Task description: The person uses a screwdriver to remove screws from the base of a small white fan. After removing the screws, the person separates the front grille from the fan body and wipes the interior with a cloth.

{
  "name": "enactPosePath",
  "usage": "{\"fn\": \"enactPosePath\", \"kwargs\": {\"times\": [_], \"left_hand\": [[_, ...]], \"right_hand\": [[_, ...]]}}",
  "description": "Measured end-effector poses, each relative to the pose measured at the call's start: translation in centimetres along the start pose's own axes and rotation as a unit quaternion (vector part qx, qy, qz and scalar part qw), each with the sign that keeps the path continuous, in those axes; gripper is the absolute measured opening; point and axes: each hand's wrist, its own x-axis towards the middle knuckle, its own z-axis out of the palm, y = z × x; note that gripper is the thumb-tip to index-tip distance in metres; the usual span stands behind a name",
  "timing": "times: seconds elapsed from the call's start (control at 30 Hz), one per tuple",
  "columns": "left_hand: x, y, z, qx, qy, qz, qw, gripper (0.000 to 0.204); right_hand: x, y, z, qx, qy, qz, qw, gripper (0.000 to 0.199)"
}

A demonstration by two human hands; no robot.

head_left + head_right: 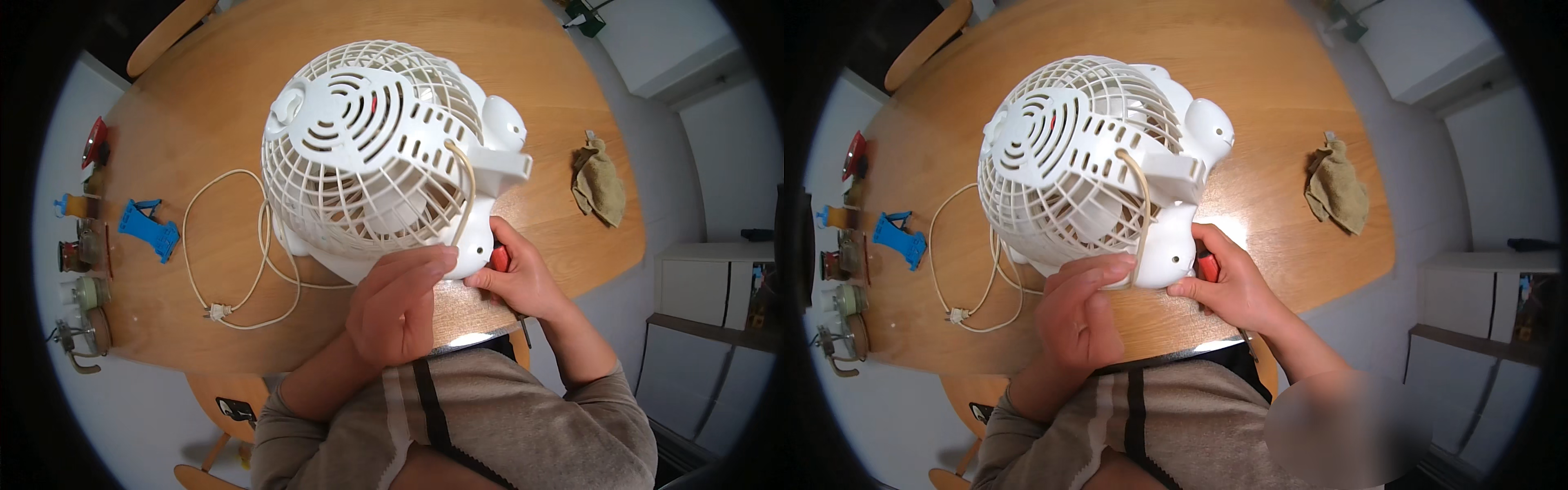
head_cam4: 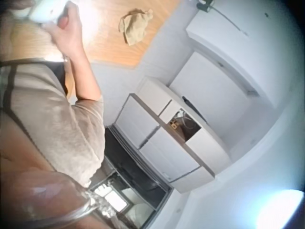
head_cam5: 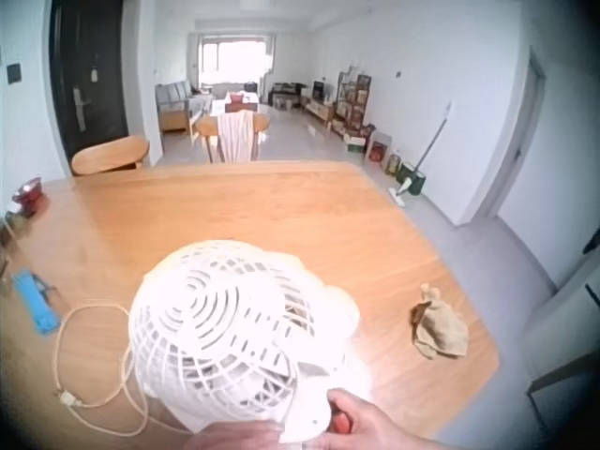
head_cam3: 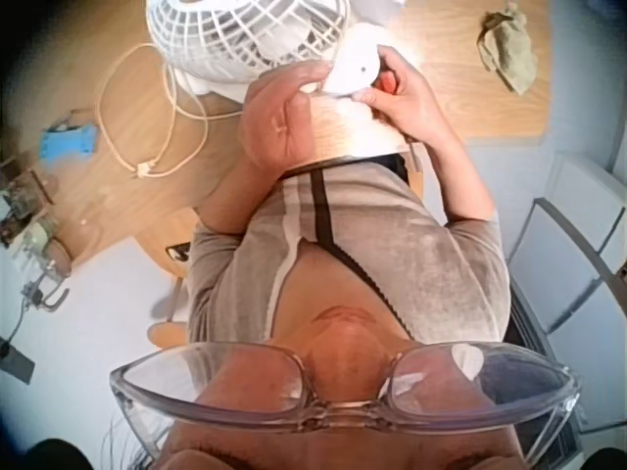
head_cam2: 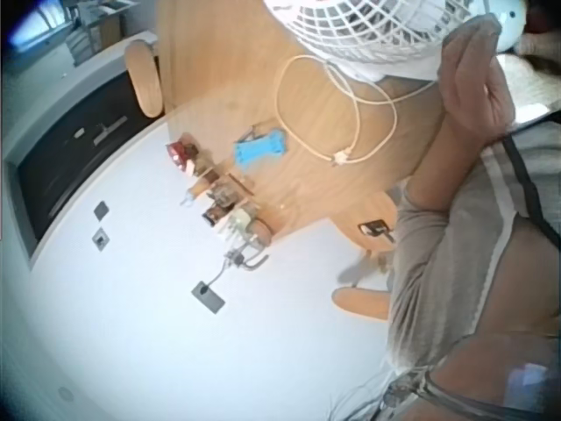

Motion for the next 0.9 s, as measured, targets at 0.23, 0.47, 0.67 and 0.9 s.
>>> {"fn": "enactPosePath", "kwargs": {"times": [0.23,0.47,0.67,0.9], "left_hand": [[0.3,-0.2,0.5,0.187,-0.023,0.069,0.980,0.038],[1.2,1.5,0.0,0.372,-0.148,0.071,0.913,0.049],[5.4,3.4,-3.3,0.468,-0.275,0.147,0.827,0.052],[10.4,4.3,-5.0,0.554,-0.411,0.258,0.676,0.055]], "right_hand": [[0.4,0.8,0.8,0.137,0.002,-0.091,0.986,0.053],[1.3,1.4,1.4,0.180,-0.014,-0.158,0.971,0.040],[1.5,1.7,2.0,0.140,0.001,-0.200,0.970,0.038],[1.1,1.4,2.6,0.151,0.004,-0.231,0.961,0.038]]}}
